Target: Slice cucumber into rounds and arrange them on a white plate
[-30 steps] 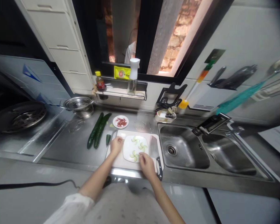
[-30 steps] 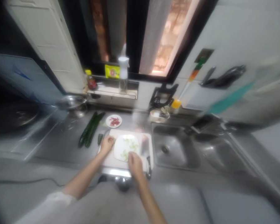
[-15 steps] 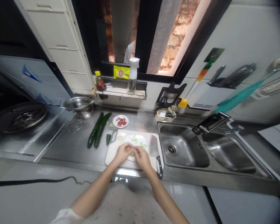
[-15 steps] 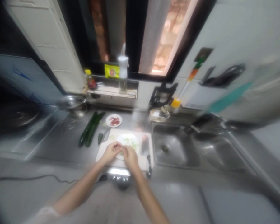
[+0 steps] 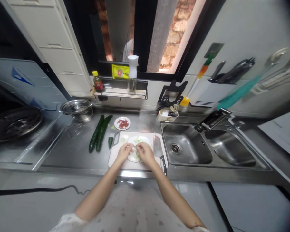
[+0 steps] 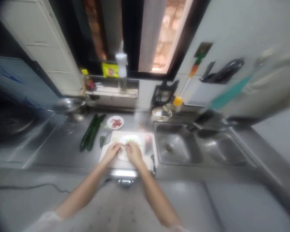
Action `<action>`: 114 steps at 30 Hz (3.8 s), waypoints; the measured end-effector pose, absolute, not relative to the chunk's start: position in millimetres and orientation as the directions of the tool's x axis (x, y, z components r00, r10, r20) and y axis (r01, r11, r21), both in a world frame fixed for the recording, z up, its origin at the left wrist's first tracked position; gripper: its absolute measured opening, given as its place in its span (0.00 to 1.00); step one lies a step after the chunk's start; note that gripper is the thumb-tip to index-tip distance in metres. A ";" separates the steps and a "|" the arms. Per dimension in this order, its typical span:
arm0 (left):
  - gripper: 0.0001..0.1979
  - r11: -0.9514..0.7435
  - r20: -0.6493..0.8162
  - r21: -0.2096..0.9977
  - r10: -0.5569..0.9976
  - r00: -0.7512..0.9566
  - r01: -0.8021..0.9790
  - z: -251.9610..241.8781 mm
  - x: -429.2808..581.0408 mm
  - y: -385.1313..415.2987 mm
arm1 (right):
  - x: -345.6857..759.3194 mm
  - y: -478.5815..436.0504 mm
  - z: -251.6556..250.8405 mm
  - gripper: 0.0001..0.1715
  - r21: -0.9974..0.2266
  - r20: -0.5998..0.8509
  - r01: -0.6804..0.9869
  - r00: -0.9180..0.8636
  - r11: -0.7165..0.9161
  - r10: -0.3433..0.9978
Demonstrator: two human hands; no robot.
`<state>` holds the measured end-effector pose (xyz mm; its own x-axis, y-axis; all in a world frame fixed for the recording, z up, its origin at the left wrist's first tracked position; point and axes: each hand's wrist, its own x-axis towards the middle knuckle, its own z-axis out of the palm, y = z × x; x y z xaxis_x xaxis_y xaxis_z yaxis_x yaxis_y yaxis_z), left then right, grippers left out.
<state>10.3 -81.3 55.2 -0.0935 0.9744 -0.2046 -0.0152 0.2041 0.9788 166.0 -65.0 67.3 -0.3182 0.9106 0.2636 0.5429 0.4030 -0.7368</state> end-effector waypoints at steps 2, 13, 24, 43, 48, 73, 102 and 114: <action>0.21 0.305 -0.311 0.945 0.950 -0.032 -0.115 56.1 9.8 -79.6 | 165.6 -62.9 70.2 0.09 -0.736 0.287 0.525 -0.329 0.427 0.899; 0.23 0.455 -0.457 0.846 0.887 0.060 -0.278 62.8 5.6 -71.4 | 165.4 -58.7 71.6 0.09 -0.679 0.324 0.523 -0.417 0.516 0.849; 0.26 0.433 -0.444 0.858 0.896 0.025 -0.276 61.4 3.0 -71.4 | 166.4 -61.1 72.8 0.08 -0.690 0.330 0.516 -0.400 0.508 0.855; 0.26 0.241 -0.248 0.958 0.969 -0.022 -0.156 79.6 -0.3 -70.2 | 166.1 -55.1 74.6 0.06 -0.679 0.309 0.534 -0.414 0.504 0.856; 0.25 0.170 -0.171 0.979 0.985 0.008 -0.114 78.7 -2.5 -65.3 | 164.7 -50.5 79.1 0.07 -0.713 0.277 0.514 -0.417 0.476 0.866; 0.19 -0.047 0.043 0.998 0.996 0.082 0.047 52.4 -14.3 -44.8 | 159.5 -23.6 62.6 0.11 -0.906 -0.032 0.393 -0.427 0.154 0.904; 0.18 -0.028 -0.033 0.825 0.995 0.096 0.565 -8.5 -22.9 -20.3 | 145.0 -5.3 7.6 0.10 -0.685 -0.324 0.728 -0.310 0.004 0.894; 0.18 0.003 -0.084 0.652 0.994 0.069 0.758 1.7 -18.3 -24.9 | 132.8 -11.3 14.3 0.14 -0.475 -0.368 0.878 -0.254 0.054 0.895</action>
<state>-18.3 -24.9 1.7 0.0689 0.9940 -0.0844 0.7585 0.0028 0.6517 132.8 -11.3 14.3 -0.2540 0.8946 -0.3677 0.8782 0.0540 -0.4752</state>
